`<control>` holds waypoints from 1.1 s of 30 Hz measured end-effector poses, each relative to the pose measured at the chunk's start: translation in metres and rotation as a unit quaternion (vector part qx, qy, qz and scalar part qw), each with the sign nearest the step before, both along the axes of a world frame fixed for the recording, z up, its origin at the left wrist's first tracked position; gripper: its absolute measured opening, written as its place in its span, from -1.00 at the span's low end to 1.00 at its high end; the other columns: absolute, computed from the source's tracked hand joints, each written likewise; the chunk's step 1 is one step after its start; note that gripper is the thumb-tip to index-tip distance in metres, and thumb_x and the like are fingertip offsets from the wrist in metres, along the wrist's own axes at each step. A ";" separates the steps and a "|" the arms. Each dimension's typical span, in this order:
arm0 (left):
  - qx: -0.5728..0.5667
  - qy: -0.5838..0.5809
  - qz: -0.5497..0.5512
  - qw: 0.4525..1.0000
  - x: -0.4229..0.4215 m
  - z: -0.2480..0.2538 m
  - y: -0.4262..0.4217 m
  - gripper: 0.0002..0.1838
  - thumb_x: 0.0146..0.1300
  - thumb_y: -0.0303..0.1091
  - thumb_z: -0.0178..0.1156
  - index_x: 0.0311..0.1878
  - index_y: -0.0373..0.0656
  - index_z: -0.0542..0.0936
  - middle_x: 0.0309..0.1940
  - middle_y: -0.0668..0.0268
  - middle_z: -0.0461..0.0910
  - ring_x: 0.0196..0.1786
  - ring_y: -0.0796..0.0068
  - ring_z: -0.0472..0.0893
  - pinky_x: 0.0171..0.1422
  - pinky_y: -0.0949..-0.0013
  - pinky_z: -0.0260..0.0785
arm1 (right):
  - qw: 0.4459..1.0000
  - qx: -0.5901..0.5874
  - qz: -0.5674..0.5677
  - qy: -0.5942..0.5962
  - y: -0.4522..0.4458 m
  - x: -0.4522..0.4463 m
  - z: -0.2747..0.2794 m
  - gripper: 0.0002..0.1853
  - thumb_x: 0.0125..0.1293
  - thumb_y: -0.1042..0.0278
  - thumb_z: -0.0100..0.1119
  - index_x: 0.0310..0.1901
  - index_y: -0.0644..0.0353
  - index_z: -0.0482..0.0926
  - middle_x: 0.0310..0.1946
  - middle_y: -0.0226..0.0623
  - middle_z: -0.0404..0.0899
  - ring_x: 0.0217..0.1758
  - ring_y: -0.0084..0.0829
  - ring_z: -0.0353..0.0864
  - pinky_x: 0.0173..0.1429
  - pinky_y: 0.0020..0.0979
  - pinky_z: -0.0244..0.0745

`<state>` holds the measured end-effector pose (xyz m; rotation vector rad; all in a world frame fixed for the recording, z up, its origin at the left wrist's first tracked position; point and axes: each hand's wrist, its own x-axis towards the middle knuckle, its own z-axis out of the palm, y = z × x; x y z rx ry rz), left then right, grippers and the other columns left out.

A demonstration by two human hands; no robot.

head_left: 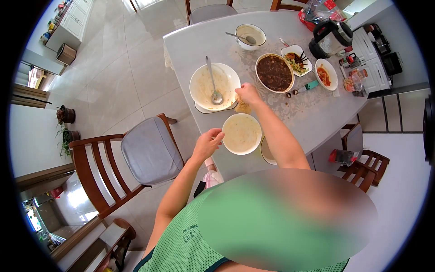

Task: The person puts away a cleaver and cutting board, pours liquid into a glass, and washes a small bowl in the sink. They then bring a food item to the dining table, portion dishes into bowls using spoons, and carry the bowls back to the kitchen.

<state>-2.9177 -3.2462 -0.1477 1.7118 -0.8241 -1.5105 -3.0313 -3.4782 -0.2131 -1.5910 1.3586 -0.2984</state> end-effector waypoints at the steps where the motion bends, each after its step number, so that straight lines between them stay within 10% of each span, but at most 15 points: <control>1: -0.002 -0.006 -0.010 1.000 0.000 0.000 0.000 -0.58 0.25 -0.15 0.05 0.02 -0.29 0.45 -0.27 0.27 0.56 -0.32 0.55 0.54 -0.27 0.47 0.45 | 0.999 -0.033 0.000 0.037 0.004 0.001 0.012 -0.65 -0.07 0.18 0.15 -0.37 0.34 0.58 -0.42 -0.03 0.59 -0.30 -0.18 0.59 -0.19 -0.28 0.43; 10: -0.036 -0.180 -0.070 0.981 -0.006 -0.005 -0.011 -0.71 0.16 -0.25 0.00 -0.31 -0.30 0.58 -0.65 0.16 0.55 -0.55 0.42 0.59 -0.37 0.39 0.42 | 0.990 -0.040 0.049 0.130 -0.001 -0.003 0.029 -0.58 -0.07 0.08 0.19 -0.25 0.24 0.57 -0.25 -0.06 0.58 -0.15 -0.18 0.55 -0.08 -0.28 0.41; 19: -0.113 -0.312 -0.058 0.942 -0.008 -0.002 -0.015 -0.79 0.00 -0.35 0.01 -0.51 -0.30 0.55 -0.58 -0.03 0.50 -0.47 -0.02 0.51 -0.31 0.09 0.35 | 0.984 -0.097 0.019 0.146 0.003 -0.008 0.074 -0.65 -0.04 0.07 0.15 -0.32 0.18 0.61 -0.38 -0.15 0.61 -0.27 -0.24 0.59 -0.13 -0.31 0.44; 33: -0.062 -0.254 0.140 0.955 0.072 0.076 0.014 -0.77 0.07 -0.37 -0.01 -0.48 -0.35 0.54 -0.70 0.12 0.51 -0.66 0.41 0.53 -0.47 0.39 0.38 | 0.990 -0.080 0.063 0.102 -0.005 0.100 0.046 -0.70 -0.08 0.08 0.15 -0.42 0.14 0.62 -0.45 -0.19 0.60 -0.35 -0.27 0.59 -0.24 -0.31 0.44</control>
